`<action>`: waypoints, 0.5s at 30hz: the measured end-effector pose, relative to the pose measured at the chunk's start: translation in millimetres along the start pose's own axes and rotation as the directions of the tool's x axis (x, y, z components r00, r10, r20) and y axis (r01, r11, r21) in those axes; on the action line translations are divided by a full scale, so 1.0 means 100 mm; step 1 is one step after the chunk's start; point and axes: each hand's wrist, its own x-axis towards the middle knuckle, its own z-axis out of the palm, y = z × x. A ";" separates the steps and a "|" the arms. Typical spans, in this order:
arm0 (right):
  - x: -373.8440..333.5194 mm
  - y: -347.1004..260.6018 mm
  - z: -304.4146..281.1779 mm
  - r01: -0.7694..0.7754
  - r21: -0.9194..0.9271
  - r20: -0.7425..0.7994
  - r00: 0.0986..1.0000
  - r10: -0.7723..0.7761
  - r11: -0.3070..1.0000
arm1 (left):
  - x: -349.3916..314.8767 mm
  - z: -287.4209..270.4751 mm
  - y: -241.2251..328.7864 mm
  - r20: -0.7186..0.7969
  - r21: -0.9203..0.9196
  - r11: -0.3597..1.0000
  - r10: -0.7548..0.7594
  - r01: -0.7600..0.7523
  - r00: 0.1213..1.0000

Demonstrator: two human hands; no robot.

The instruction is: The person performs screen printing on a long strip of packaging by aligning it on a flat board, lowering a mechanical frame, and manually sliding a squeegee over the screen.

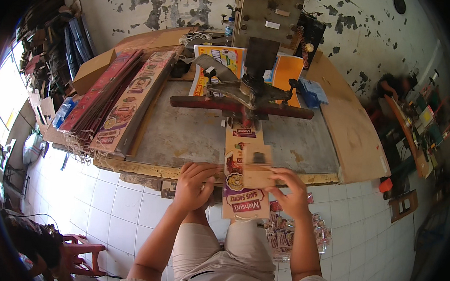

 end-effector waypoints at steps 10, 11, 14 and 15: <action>-0.45 0.89 -0.75 -0.361 -0.214 -0.471 0.852 0.227 0.908 | -0.60 0.58 -0.26 -0.234 0.453 0.887 0.017 0.093 0.972; -0.47 0.91 -0.76 -0.403 -0.126 -0.453 0.836 0.309 0.906 | -0.62 0.60 -0.27 -0.234 0.449 0.888 0.011 0.098 0.972; -0.46 0.86 -0.59 -0.358 -0.400 -0.539 0.836 0.099 0.844 | -0.63 0.64 -0.31 -0.236 0.459 0.884 0.019 0.094 0.972; -0.45 0.80 -0.49 -0.317 -0.440 -0.535 0.844 0.038 0.840 | -0.64 0.64 -0.33 -0.235 0.467 0.880 0.026 0.090 0.972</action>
